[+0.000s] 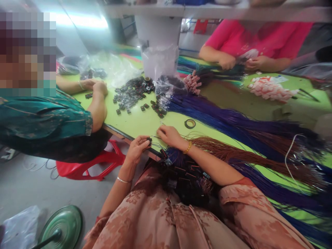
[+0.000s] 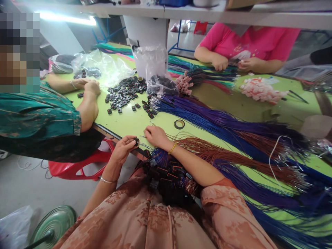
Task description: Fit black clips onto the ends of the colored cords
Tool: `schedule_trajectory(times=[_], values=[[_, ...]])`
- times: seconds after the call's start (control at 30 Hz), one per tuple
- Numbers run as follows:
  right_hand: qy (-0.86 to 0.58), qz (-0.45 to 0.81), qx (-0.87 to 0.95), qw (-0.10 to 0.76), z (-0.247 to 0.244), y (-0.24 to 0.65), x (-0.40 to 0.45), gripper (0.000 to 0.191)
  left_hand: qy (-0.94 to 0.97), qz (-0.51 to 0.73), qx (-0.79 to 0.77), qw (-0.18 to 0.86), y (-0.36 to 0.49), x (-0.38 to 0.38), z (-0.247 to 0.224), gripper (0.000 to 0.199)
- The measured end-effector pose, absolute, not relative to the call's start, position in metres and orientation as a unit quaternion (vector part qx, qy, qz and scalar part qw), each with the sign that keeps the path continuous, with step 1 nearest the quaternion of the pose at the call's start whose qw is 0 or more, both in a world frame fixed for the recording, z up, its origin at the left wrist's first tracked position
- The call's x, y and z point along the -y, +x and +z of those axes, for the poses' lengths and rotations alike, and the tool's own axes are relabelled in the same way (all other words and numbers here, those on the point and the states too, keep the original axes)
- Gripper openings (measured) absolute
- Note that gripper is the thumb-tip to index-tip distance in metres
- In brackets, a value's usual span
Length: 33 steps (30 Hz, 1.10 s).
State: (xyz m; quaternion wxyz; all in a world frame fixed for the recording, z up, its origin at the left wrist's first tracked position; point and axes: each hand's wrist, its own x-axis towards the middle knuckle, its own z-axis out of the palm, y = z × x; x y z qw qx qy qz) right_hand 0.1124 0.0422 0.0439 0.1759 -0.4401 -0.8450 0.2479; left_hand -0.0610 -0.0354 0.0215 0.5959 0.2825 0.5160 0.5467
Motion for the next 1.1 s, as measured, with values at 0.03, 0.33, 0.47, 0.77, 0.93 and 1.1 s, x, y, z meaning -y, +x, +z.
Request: schedule_trajectory(times=[0.03,0.33,0.47,0.77,0.93,1.1], values=[[-0.459,0.233,0.842,0.159,0.044,0.115,-0.045,0.023,0.289,0.537,-0.518,0.600,-0.063,0.036,0.023,0.037],[-0.434,0.149,0.888,0.034,0.038,0.110,-0.041,0.019,0.324,0.535,-0.523,0.579,-0.062,0.036,0.028,0.038],[-0.446,0.163,0.876,0.077,0.040,0.113,-0.041,0.021,0.323,0.538,-0.520,0.579,-0.057,0.036,0.028,0.037],[-0.397,0.387,0.770,0.315,0.042,0.112,-0.043,0.012,0.226,0.579,-0.475,0.623,-0.045,0.029,0.019,0.030],[-0.384,0.391,0.781,0.298,0.043,0.114,-0.036,0.010,0.196,0.591,-0.446,0.642,-0.043,0.026,0.017,0.024],[-0.408,0.334,0.814,0.245,0.047,0.114,-0.031,0.011,0.182,0.594,-0.436,0.651,-0.044,0.026,0.016,0.025]])
